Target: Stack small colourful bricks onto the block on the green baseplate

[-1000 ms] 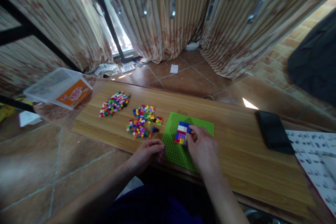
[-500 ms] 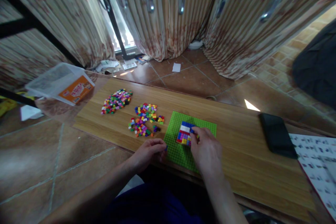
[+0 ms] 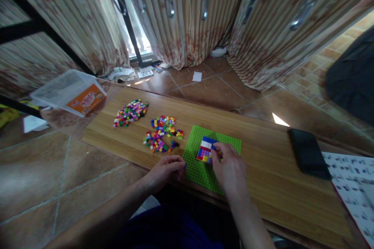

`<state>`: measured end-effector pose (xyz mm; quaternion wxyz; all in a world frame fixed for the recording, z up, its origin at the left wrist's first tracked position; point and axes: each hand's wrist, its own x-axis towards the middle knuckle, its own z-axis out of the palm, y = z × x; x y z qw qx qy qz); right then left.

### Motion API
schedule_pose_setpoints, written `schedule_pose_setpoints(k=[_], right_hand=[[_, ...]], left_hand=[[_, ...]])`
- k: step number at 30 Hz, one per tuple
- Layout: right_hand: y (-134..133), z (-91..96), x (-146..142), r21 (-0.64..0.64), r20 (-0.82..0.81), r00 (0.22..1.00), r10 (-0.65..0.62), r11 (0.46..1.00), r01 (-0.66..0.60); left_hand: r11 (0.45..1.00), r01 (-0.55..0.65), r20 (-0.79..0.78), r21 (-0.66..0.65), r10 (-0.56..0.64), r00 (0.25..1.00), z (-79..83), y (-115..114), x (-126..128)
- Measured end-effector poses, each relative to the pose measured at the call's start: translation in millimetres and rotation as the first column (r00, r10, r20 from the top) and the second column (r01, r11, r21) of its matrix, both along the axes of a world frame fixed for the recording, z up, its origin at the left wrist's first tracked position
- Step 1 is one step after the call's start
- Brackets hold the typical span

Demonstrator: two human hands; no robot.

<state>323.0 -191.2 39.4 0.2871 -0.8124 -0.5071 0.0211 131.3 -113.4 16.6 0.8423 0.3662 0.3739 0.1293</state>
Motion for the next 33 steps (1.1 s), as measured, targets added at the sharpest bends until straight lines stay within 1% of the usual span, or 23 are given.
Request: schedule_pose_setpoints(k=[6,11,17,21,23,26,33], right_hand=[[1,-3.1,-5,0.048,0.037,0.999,-0.006,0.999,0.004],[1,-6.4,-6,0.092,0.049,0.998,-0.025,0.996,0.021],[-7,-3.5,-8,0.106,0.052,0.997,-0.055,0.993,0.050],[-13,-3.3,-8,0.125,0.083,0.996,-0.038,0.992,0.027],[-15,-6.0,-8,0.134,0.122,0.992,-0.017,0.991,0.000],[-16,-10.7,-9,0.108,0.208,0.978,0.008,0.994,-0.031],[-18,-12.5,-15,0.045,0.423,0.906,-0.010,0.999,-0.010]], left_hand=[[1.000,-0.002,0.005,-0.002,0.002,1.000,1.0,0,0],[1.000,-0.006,0.013,0.021,0.005,1.000,-2.3,0,0],[1.000,-0.007,0.012,-0.001,0.007,1.000,-2.1,-1,0],[1.000,-0.011,0.007,-0.002,0.011,1.000,-0.7,-1,0],[1.000,-0.009,0.006,0.008,0.009,1.000,-0.8,-1,0],[1.000,-0.011,-0.004,0.025,0.011,1.000,-1.6,-1,1],[1.000,0.003,-0.007,0.020,-0.002,1.000,-1.5,-1,0]])
